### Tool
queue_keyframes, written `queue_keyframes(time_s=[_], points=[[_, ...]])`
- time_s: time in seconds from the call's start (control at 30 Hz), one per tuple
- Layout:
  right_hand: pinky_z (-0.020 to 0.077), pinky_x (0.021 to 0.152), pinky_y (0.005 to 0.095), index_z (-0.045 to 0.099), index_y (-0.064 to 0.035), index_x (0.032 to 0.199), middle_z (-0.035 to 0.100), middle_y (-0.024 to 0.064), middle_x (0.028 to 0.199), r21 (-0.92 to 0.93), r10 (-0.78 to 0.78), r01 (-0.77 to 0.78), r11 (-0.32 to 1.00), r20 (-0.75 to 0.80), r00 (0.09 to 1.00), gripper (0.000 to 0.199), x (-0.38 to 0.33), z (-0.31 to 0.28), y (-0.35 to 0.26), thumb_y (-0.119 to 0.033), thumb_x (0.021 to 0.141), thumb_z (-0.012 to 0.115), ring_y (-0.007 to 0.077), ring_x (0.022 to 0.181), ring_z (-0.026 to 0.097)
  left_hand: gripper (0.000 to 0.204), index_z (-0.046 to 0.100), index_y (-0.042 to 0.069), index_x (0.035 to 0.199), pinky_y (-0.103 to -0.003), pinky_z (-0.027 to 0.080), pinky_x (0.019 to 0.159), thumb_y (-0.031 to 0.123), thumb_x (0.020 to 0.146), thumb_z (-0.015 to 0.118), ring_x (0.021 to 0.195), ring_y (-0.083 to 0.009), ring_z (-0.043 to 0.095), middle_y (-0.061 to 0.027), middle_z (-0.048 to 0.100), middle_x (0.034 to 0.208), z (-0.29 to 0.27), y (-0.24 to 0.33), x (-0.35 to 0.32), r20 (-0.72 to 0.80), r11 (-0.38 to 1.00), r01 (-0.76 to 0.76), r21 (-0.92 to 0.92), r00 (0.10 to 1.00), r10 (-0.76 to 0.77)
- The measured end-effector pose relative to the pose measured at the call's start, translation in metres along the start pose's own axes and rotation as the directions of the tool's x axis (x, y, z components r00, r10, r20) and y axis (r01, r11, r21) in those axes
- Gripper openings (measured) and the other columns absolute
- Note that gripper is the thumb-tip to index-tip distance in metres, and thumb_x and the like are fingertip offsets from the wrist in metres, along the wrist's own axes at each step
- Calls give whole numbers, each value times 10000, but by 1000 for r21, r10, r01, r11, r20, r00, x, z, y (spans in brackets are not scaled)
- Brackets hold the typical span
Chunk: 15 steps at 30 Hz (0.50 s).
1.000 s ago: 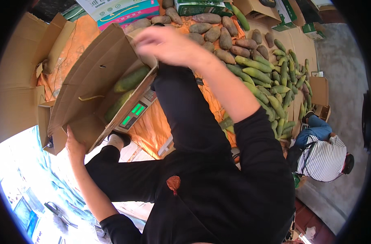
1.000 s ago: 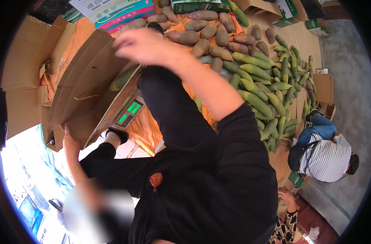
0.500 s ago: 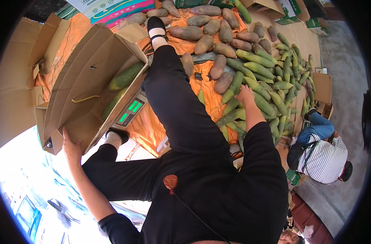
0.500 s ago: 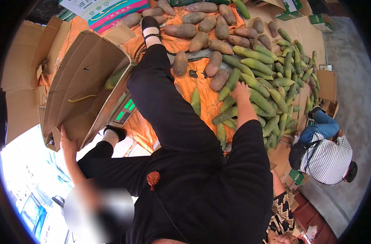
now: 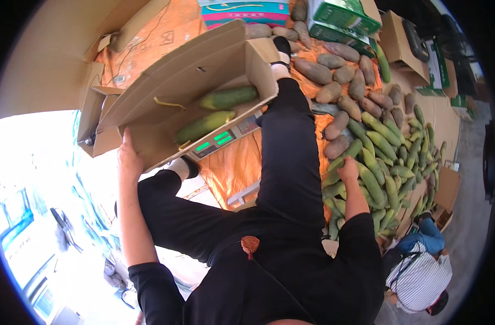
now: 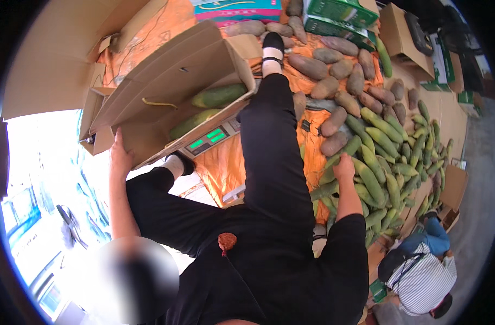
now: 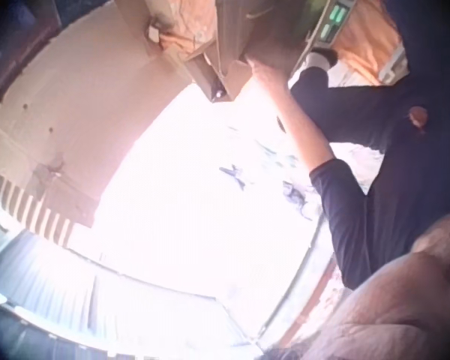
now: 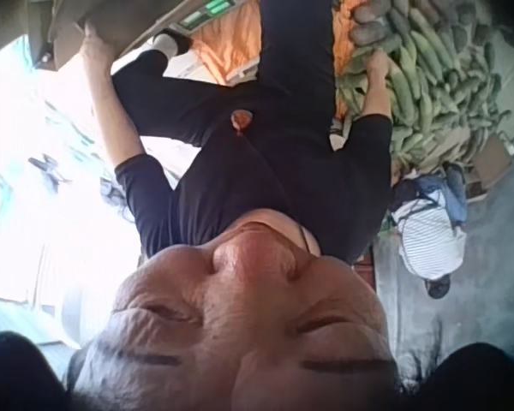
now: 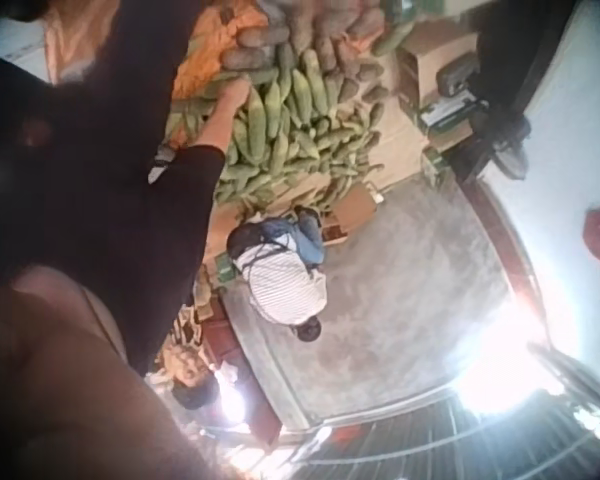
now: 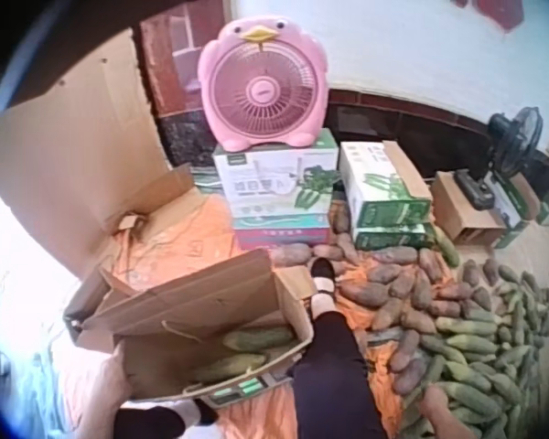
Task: Sorting, weighing, and packing cucumbers into cardboard boxes.
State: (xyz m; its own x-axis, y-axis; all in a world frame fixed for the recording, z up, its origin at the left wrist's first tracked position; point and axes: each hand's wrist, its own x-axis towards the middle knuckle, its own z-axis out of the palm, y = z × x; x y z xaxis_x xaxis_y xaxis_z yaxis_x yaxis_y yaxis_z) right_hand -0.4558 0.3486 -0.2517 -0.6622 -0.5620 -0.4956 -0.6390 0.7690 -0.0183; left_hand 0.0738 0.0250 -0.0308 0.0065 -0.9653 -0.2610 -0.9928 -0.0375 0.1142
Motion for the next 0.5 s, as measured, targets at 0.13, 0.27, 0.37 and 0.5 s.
queue_keyframes(time_s=[0.13, 0.27, 0.37, 0.5], points=[[462, 800, 409, 516, -58, 1027, 569, 165, 1028, 70, -98, 108, 992, -137, 986, 463, -18, -26, -17, -118, 625, 736, 349, 945, 564, 715, 302, 26, 1359, -437, 457, 853, -14, 720, 619, 991, -387, 569, -257, 594, 1039, -2, 4, -1, 10, 1000, 5, 26, 1000, -5], [450, 803, 411, 520, -57, 1050, 557, 155, 1045, 172, -105, 149, 974, -245, 964, 463, -25, -88, -46, -82, 638, 730, 348, 959, 555, 672, 308, 27, 1355, -439, 461, 828, 10, 741, 579, 967, -372, 580, -252, 597, 1023, -2, -1, -2, 25, 997, -5, 74, 1000, 3], [449, 816, 355, 534, -52, 1090, 560, 142, 1073, 277, -173, 369, 887, -541, 823, 471, -39, -156, -85, -58, 665, 737, 300, 960, 569, 706, 309, 27, 1359, -439, 449, 853, 8, 711, 589, 988, -383, 568, -259, 590, 1040, -7, 3, -2, 34, 998, -4, 56, 999, 2], [451, 851, 296, 529, -28, 1124, 550, 82, 1093, 457, -190, 613, 645, -680, 708, 420, -76, -249, -149, 33, 736, 680, 179, 990, 553, 763, 305, 36, 1366, -441, 445, 862, 21, 677, 632, 987, -398, 564, -266, 587, 1045, -10, 2, -3, 75, 997, 27, 74, 997, -33]])
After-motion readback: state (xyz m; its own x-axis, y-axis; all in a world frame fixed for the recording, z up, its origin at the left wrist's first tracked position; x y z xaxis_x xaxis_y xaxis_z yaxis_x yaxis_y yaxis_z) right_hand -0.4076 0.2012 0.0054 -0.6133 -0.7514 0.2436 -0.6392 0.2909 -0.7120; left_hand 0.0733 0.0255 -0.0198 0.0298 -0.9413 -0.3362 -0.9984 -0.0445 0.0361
